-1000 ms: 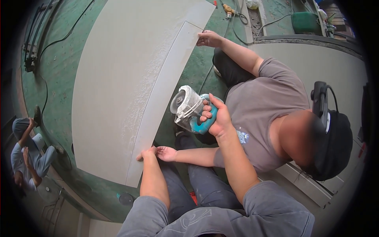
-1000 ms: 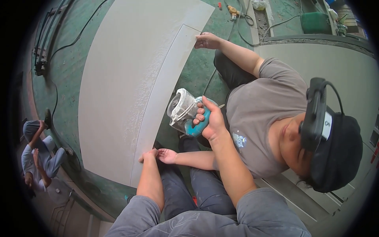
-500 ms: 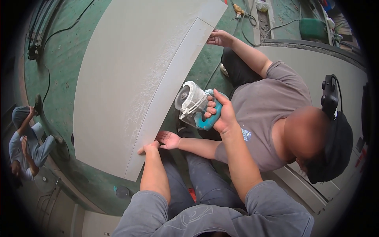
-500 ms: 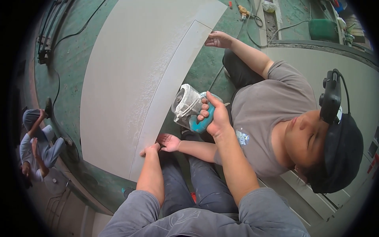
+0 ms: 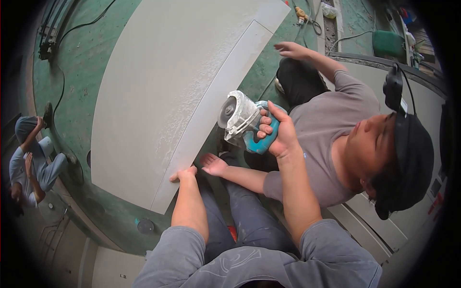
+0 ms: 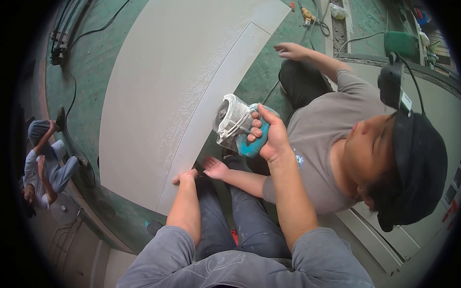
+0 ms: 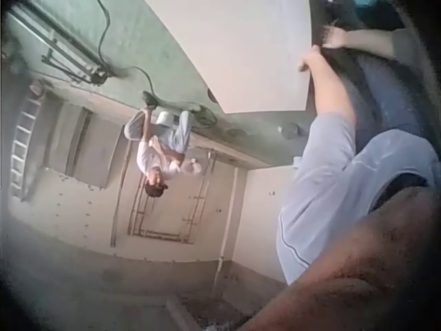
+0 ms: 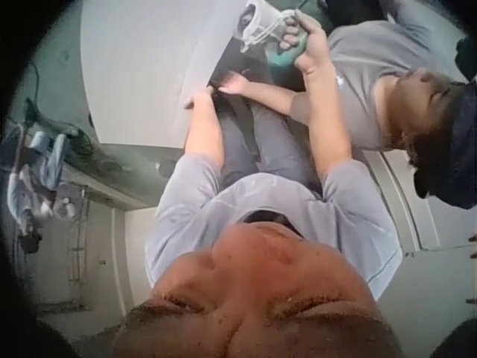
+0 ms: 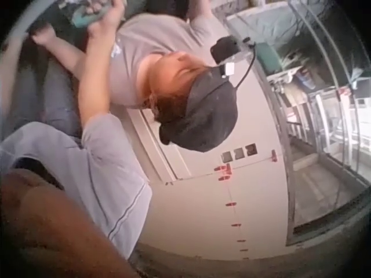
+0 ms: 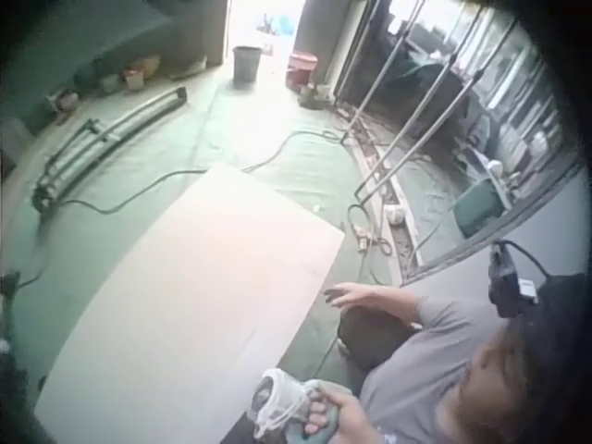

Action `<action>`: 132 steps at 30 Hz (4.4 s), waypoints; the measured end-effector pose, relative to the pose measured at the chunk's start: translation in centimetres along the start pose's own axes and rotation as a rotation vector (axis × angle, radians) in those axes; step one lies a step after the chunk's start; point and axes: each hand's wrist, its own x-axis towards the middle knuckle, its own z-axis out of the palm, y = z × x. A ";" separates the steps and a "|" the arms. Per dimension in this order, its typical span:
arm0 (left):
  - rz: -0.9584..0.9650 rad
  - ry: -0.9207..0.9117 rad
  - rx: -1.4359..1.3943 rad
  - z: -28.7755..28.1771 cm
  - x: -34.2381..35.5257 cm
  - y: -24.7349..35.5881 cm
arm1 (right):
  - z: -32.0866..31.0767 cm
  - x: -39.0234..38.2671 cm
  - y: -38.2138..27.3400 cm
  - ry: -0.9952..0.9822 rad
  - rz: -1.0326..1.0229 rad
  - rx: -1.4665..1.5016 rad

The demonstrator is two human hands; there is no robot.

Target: The person cuts a large wooden panel with a portable circular saw.

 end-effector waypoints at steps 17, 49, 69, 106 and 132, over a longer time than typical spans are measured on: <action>0.112 0.020 0.039 0.6 -2.1 2.1 | 3.3 -0.1 -0.2 0.054 0.054 0.013; -0.416 -0.237 0.688 -11.5 -33.0 -8.2 | -1.2 -15.7 -27.7 0.245 -0.084 0.517; 2.174 -1.836 2.139 16.6 -99.9 -45.2 | 23.9 -7.3 -71.8 0.216 -0.250 1.019; 1.742 -2.217 2.214 41.3 -79.0 -97.9 | 1.2 44.1 -94.4 0.378 -0.116 1.117; 1.694 -2.222 2.126 43.5 -76.5 -94.5 | 2.9 46.0 -90.9 0.380 -0.079 1.061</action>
